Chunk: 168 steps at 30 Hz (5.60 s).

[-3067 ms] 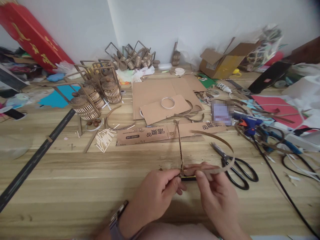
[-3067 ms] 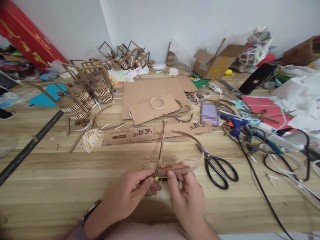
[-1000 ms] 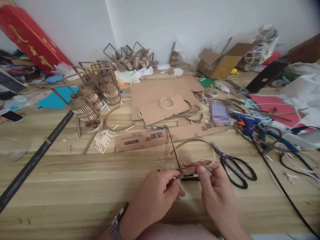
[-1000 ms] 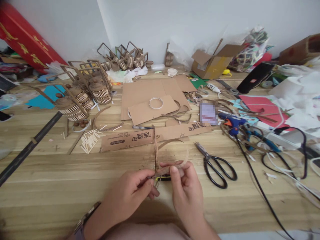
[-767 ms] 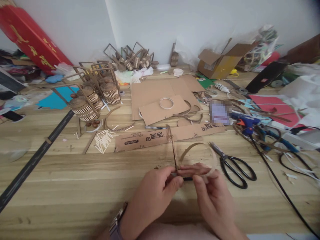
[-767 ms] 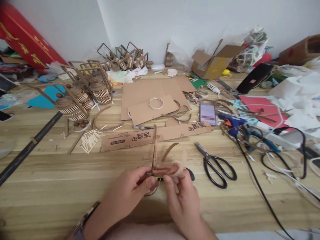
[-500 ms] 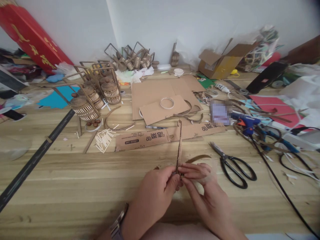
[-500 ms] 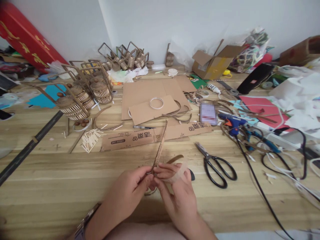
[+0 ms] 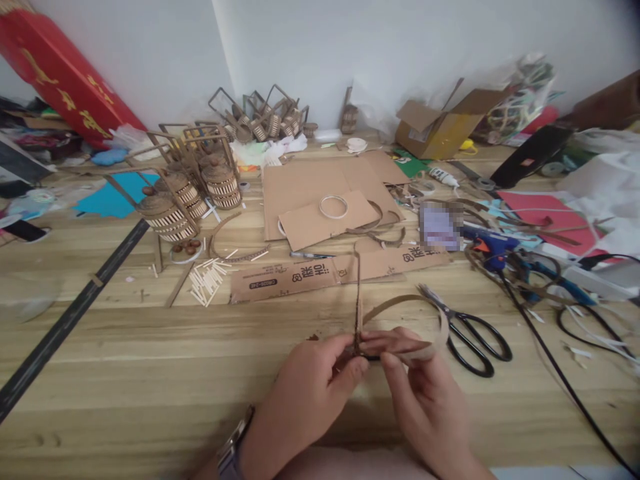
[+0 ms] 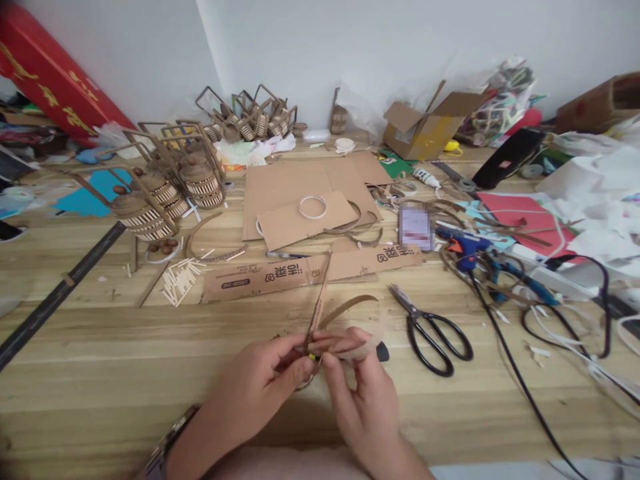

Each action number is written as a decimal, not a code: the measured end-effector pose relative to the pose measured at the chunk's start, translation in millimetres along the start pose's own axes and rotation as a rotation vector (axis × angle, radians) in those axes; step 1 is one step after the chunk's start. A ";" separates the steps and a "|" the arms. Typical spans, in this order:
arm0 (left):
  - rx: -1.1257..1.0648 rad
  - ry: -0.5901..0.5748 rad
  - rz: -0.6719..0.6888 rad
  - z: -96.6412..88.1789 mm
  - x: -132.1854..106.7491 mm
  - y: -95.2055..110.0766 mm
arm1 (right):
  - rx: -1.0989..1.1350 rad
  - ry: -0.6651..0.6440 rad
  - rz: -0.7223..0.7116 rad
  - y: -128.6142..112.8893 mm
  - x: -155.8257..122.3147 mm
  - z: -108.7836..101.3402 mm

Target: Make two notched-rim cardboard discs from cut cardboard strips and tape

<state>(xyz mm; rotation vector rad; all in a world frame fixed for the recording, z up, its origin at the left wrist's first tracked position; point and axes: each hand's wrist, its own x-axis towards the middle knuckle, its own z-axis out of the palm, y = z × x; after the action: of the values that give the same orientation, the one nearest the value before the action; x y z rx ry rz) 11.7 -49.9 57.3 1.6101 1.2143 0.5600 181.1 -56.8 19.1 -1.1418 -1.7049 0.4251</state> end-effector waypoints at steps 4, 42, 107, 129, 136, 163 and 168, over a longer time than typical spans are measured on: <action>0.027 0.021 0.003 0.7 3.0 -0.6 | -0.077 -0.031 -0.126 0.6 0.8 -0.6; -0.173 -0.067 0.058 -0.2 2.6 -7.2 | 0.033 0.042 0.107 4.8 -4.1 -1.2; -0.053 -0.063 0.113 -2.1 -0.3 1.6 | -0.030 0.056 0.044 0.8 -3.2 -7.1; -0.038 -0.099 0.090 -2.3 -1.6 1.8 | -0.019 0.093 0.022 -3.1 -2.0 -7.5; 0.028 0.016 0.050 5.0 0.5 -3.1 | -0.110 -0.026 -0.199 -3.9 2.9 -7.6; 0.016 0.015 0.115 5.0 -1.9 -4.1 | -0.222 -0.014 -0.271 -2.1 5.8 -9.5; -0.105 -0.091 0.119 2.4 -2.0 -1.1 | -0.110 0.103 0.001 0.7 -1.6 -11.4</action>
<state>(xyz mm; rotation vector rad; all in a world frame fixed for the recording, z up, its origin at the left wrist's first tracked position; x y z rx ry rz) 12.4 -52.8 55.8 1.6089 1.0105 0.6086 191.4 -60.4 22.6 -1.2231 -1.6545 0.2716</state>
